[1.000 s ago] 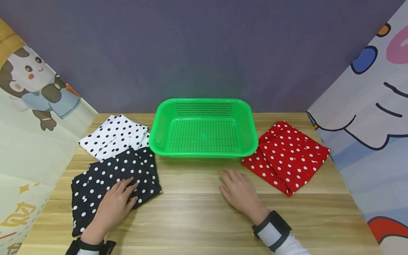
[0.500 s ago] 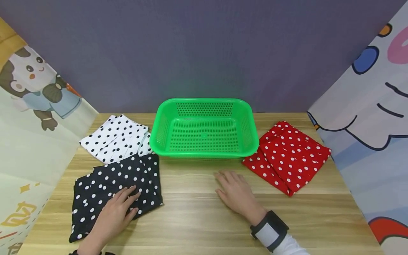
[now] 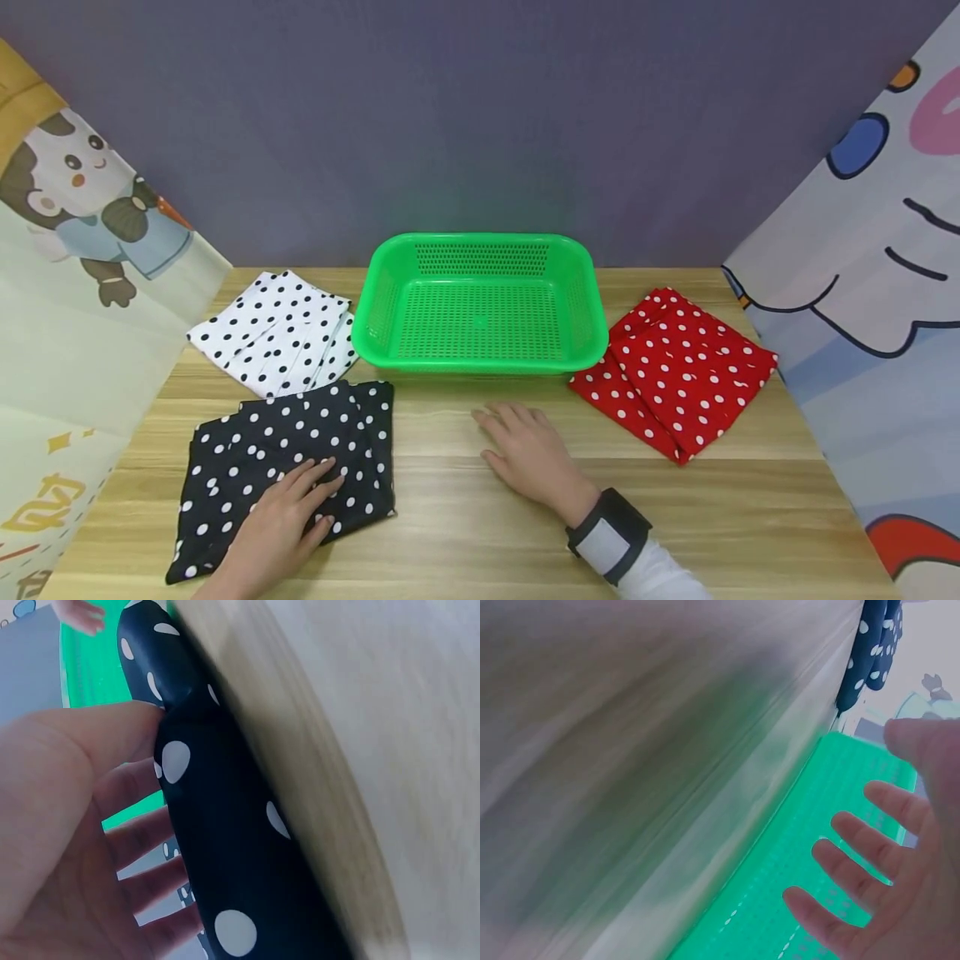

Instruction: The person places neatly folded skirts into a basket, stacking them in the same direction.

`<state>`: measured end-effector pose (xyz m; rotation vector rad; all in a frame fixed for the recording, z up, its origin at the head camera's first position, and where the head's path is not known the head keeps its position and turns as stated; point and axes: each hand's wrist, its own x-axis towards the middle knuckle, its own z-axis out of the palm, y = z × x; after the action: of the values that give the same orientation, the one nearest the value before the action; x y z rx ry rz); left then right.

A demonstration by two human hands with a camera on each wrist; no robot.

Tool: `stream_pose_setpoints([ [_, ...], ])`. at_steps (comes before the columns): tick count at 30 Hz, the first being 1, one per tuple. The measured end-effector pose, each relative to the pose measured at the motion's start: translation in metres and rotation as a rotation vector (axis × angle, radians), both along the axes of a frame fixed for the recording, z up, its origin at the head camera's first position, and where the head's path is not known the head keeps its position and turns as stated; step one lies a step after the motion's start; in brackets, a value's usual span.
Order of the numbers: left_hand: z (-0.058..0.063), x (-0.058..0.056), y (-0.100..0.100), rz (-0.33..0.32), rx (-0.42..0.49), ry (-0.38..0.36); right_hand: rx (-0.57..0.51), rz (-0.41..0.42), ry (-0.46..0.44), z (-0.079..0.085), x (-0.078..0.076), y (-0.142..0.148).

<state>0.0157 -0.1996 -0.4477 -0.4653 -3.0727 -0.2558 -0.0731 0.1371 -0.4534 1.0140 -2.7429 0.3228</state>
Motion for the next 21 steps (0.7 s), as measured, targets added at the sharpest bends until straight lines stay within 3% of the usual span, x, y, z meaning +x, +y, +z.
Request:
stream_pose_setpoints([
  [6, 0.001, 0.002, 0.010, -0.038, 0.004, -0.056, 0.015, 0.077, -0.009, 0.003, 0.000, -0.015],
  [21, -0.007, -0.008, 0.028, -0.184, 0.057, -0.138, 0.079, 0.158, -0.066, 0.002, 0.005, -0.034],
])
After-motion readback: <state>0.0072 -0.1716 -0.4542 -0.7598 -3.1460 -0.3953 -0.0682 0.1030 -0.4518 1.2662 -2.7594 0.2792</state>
